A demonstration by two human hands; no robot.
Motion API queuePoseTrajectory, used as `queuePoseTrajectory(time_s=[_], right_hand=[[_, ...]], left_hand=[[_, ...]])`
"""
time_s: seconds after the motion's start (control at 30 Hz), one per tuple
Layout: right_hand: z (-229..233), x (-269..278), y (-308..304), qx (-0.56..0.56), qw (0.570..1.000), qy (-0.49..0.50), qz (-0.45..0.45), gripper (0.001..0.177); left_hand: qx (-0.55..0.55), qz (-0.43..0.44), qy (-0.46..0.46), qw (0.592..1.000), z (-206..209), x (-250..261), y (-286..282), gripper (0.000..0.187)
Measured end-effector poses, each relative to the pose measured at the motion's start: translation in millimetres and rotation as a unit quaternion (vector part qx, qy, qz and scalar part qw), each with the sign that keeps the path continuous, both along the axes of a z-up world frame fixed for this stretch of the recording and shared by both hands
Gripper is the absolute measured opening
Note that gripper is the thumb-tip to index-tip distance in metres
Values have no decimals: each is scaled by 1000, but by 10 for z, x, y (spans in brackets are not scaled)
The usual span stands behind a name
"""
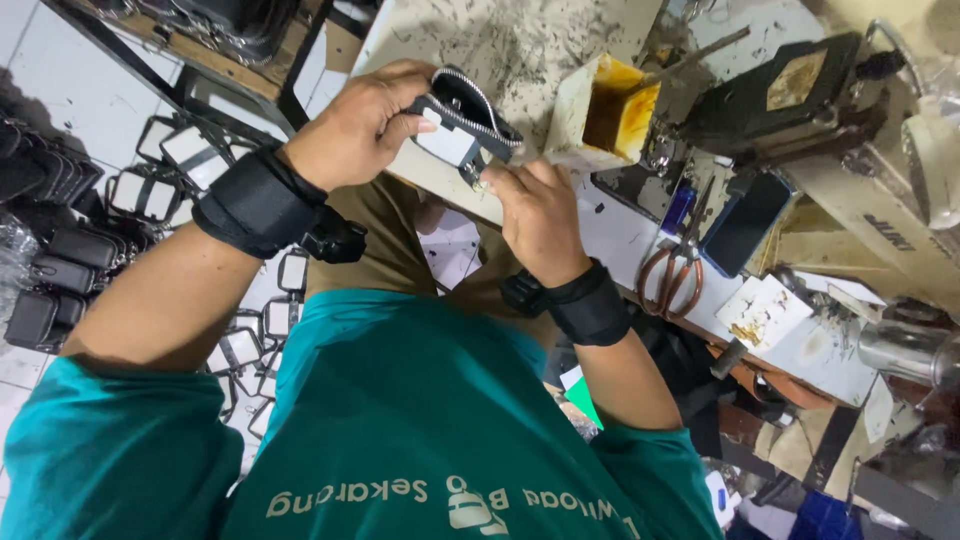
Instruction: Applying adhesive to the edges of small leather components using a manual applicator stick
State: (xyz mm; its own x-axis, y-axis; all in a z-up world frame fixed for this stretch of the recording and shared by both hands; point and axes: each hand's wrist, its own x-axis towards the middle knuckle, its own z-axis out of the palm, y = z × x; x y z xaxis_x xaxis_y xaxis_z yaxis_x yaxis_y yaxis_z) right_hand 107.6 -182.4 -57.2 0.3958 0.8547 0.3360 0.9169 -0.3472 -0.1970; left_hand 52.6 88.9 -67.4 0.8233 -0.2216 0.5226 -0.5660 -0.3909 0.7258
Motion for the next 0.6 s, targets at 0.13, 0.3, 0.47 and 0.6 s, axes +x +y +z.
queuePoseTrajectory(time_s=[0.13, 0.3, 0.47, 0.6], right_hand=[[241, 156, -160, -12, 997, 75, -20, 26], [810, 234, -329, 150, 963, 213, -69, 10], [865, 555, -653, 197, 965, 112, -135, 16], [726, 862, -595, 165, 976, 30, -139, 16]], left_hand=[[16, -1, -21, 1000, -79, 11, 28, 12], [44, 0, -2, 999, 61, -17, 33, 13], [-71, 57, 97, 991, 183, -160, 4, 12], [-357, 119, 191, 907, -538, -65, 87, 26]])
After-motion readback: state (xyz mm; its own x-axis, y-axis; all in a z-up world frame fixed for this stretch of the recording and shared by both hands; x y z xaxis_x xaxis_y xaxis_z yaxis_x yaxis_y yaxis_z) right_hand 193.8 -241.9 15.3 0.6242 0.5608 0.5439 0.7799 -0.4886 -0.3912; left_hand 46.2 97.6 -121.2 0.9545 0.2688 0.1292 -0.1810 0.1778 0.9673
